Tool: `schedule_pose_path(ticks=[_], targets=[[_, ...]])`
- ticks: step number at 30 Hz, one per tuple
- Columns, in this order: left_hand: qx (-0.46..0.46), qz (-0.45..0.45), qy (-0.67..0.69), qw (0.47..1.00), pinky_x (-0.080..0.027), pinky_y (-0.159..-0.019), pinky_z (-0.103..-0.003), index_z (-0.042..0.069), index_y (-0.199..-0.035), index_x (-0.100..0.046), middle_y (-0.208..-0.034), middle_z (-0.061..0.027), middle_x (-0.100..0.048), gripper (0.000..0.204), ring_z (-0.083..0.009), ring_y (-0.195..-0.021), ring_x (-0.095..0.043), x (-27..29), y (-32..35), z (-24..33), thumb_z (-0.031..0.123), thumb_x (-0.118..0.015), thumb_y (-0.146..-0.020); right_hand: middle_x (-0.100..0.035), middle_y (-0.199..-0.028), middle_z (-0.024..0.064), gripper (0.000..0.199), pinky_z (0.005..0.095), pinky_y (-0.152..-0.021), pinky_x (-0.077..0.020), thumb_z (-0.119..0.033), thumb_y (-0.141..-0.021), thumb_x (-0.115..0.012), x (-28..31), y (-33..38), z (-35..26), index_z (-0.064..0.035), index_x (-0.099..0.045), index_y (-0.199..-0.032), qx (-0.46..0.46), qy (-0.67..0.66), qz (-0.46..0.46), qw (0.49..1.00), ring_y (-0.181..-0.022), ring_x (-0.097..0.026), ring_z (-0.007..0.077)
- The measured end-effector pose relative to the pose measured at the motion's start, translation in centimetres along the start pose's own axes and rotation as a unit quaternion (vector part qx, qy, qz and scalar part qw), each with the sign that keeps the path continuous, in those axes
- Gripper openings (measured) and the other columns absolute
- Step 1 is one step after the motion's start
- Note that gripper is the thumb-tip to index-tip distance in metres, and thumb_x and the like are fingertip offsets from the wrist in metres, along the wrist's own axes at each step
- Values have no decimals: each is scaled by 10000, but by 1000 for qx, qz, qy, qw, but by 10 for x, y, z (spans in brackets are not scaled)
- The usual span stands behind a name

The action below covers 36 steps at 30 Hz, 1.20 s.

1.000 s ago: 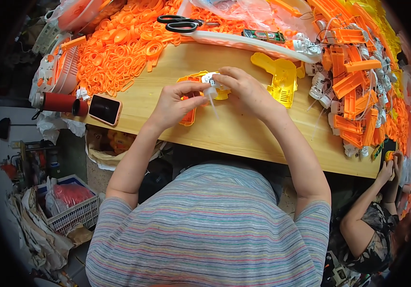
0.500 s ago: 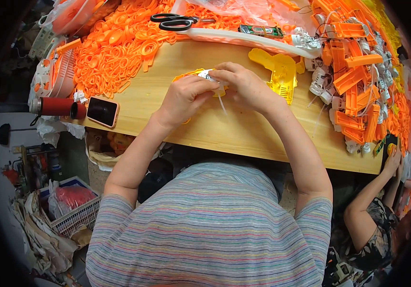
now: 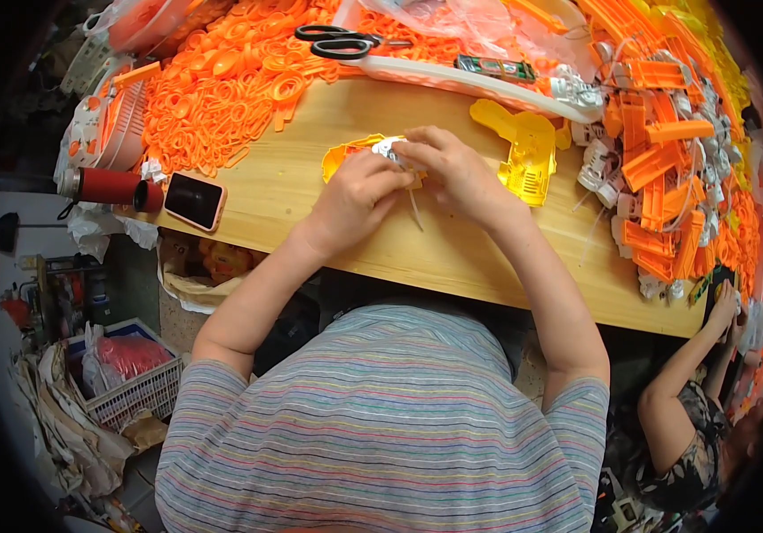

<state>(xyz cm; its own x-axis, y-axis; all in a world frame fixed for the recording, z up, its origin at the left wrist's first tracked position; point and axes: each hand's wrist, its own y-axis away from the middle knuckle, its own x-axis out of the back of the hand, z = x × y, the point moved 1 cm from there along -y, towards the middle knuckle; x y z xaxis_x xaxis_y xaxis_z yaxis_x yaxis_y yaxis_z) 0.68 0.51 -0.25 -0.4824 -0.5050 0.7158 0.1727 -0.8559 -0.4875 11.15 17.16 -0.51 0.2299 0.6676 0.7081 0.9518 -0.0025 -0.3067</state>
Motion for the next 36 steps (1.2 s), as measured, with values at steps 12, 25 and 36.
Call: schedule_pose_path(ticks=[12,25,36], targets=[[72,87,-130,985,-444,-851,-418,52,-898,-624,-939,-112,-613,190,-326,-949,-577,66,55,-55,-8,-643,-718,-544,-1242,221,645,467,-1014,-424,-75,-633,-775,-108,-88,-13,-77,-575,-1246,123,119,158,973,-1171,-519,407],[84,186,-37,978,-486,-819,-364,20,-983,-654,-1040,-139,-581,258,-306,-941,-590,63,39,-30,-77,-635,-745,-508,-1330,194,416,515,-1086,-334,-88,-766,-735,34,103,1,-36,-619,-1162,-200,249,280,905,-1312,-400,425],[40,-48,-8,998,-287,-1111,-515,122,-1342,-538,-1362,-208,-448,569,-407,-1319,-370,-35,-10,9,211,-715,-809,-573,-1216,181,258,470,-1013,-404,-37,-754,-722,33,69,-40,-44,-662,-1005,-98,209,319,919,-1188,-505,382]])
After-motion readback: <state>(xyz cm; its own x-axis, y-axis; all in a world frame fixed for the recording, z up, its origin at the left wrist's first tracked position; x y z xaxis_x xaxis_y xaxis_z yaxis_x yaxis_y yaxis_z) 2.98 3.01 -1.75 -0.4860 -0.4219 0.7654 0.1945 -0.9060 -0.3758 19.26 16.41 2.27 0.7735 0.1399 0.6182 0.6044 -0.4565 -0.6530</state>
